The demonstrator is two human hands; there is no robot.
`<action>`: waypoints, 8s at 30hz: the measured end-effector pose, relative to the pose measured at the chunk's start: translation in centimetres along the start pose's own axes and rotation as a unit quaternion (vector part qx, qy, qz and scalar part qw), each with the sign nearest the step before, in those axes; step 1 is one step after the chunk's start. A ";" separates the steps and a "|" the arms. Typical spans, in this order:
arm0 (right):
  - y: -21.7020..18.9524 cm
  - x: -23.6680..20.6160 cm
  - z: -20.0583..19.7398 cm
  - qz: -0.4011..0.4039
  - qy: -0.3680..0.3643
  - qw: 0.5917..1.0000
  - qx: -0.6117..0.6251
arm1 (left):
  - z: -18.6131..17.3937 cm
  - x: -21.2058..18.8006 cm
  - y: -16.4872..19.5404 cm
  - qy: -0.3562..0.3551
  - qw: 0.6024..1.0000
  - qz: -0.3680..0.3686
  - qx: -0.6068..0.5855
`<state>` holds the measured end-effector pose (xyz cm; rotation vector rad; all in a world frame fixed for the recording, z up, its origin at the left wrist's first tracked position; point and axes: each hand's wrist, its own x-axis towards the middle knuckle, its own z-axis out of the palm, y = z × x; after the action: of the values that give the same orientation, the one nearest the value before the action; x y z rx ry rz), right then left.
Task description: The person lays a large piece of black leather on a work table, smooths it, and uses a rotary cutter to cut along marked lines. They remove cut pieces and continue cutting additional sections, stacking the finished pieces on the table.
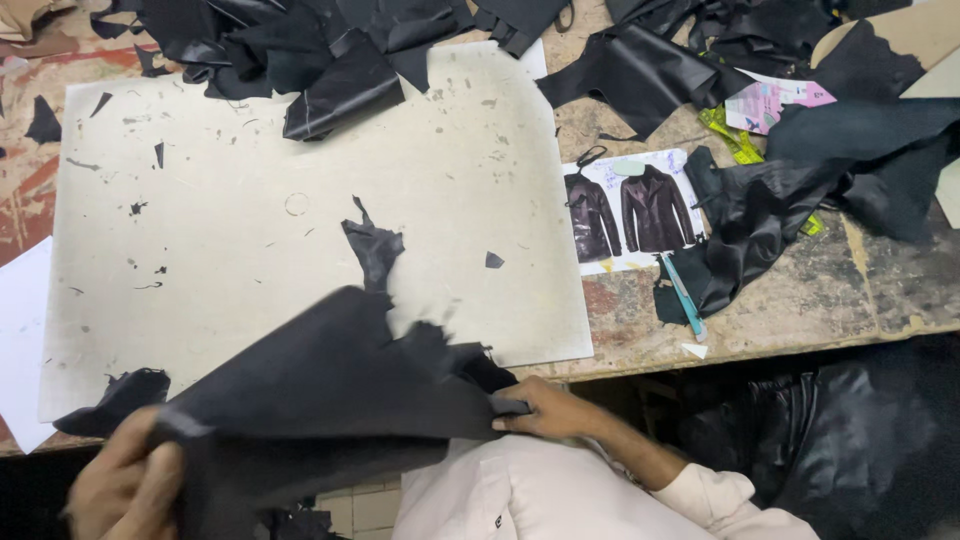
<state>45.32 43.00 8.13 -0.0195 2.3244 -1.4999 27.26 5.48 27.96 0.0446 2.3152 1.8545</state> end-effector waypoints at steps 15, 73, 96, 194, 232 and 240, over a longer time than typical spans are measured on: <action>-13.9 11.1 -22.0 -0.031 0.006 0.981 -0.191 | -11.2 7.9 -5.6 -0.044 0.926 0.215 0.306; -1.6 7.0 -2.0 -0.033 0.130 0.944 -0.301 | 2.8 26.4 -20.4 0.171 0.853 0.046 0.490; -0.6 40.7 -22.8 -0.033 0.261 0.850 -0.456 | 5.2 35.0 -19.5 0.205 0.842 0.074 0.494; -9.7 17.7 14.2 0.179 0.359 0.853 -0.335 | -6.4 38.7 -21.4 -0.179 0.955 0.235 -0.020; 0.5 16.7 10.0 -0.005 0.620 0.780 0.082 | 3.5 26.8 -23.0 -0.114 0.823 0.351 0.432; -3.1 17.0 10.2 0.008 0.695 0.710 -0.111 | 4.3 25.8 -21.9 -0.232 0.796 0.400 0.390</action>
<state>32.15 29.13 2.09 1.5824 3.4894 -1.3059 4.41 8.17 2.73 1.5799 2.6336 0.7054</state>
